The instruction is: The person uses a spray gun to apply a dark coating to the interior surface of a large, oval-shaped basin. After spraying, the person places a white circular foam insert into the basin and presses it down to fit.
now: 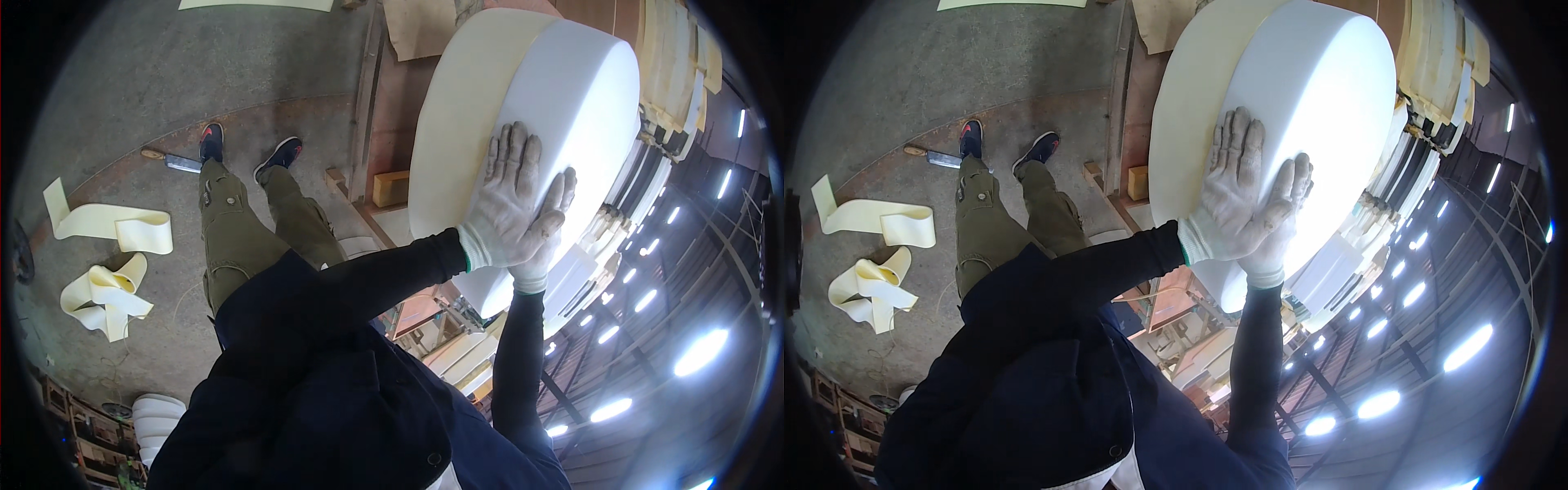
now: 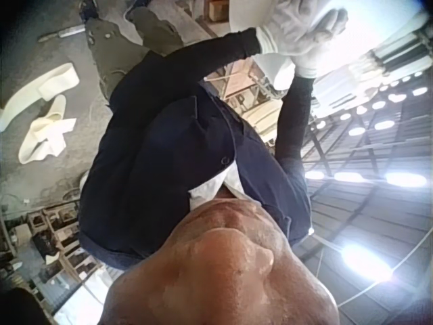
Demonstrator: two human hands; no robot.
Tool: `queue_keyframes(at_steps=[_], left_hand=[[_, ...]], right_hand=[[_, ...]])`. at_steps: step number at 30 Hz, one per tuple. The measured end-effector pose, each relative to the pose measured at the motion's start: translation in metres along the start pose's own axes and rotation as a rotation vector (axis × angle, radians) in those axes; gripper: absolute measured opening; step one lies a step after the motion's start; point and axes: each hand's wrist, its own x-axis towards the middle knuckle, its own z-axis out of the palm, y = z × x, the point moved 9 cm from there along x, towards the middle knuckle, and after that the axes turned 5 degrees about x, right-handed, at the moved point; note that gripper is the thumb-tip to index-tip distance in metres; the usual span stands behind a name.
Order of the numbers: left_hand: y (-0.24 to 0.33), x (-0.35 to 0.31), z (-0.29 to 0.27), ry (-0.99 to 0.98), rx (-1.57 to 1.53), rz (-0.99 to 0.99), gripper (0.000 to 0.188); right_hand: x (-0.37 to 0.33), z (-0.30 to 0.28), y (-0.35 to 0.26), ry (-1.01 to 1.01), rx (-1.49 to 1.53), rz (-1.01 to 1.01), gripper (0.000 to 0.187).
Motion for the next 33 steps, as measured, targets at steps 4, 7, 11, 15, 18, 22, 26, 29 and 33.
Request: queue_keyframes(at_steps=[4, 7, 11, 15, 18, 22, 26, 29, 33], left_hand=[[-0.001, -0.002, 0.001, -0.019, 0.027, -0.002, 0.093], [-0.007, 0.000, 0.005, -0.034, 0.044, -0.016, 0.096], [-0.005, 0.001, -0.045, 0.051, -0.068, 0.307, 0.054], [-0.092, 0.011, -0.094, 0.165, -0.265, -0.130, 0.041], [-0.121, 0.007, -0.099, 0.119, -0.149, -0.130, 0.044], [-0.110, 0.035, -0.086, 0.028, -0.183, -0.039, 0.047], [-0.110, 0.066, -0.060, -0.116, -0.088, -0.003, 0.050], [-0.125, 0.074, -0.035, -0.248, -0.067, -0.040, 0.051], [-0.134, 0.073, -0.025, -0.304, -0.079, -0.065, 0.056]], right_hand=[[-0.003, 0.003, 0.001, 0.001, -0.039, -0.001, 0.072], [0.005, 0.004, -0.014, 0.083, -0.018, -0.072, 0.071], [0.009, 0.000, -0.010, 0.054, 0.081, -0.081, 0.070], [0.007, -0.010, -0.010, 0.007, 0.048, 0.004, 0.075], [0.022, -0.032, -0.009, 0.112, 0.071, 0.059, 0.074], [0.090, -0.061, -0.045, 0.292, -0.004, 0.052, 0.074], [0.139, -0.035, -0.047, 0.156, -0.359, 0.017, 0.065], [0.146, -0.018, -0.031, 0.045, -0.451, 0.025, 0.048], [0.145, -0.021, -0.017, 0.087, -0.243, 0.045, 0.044]])
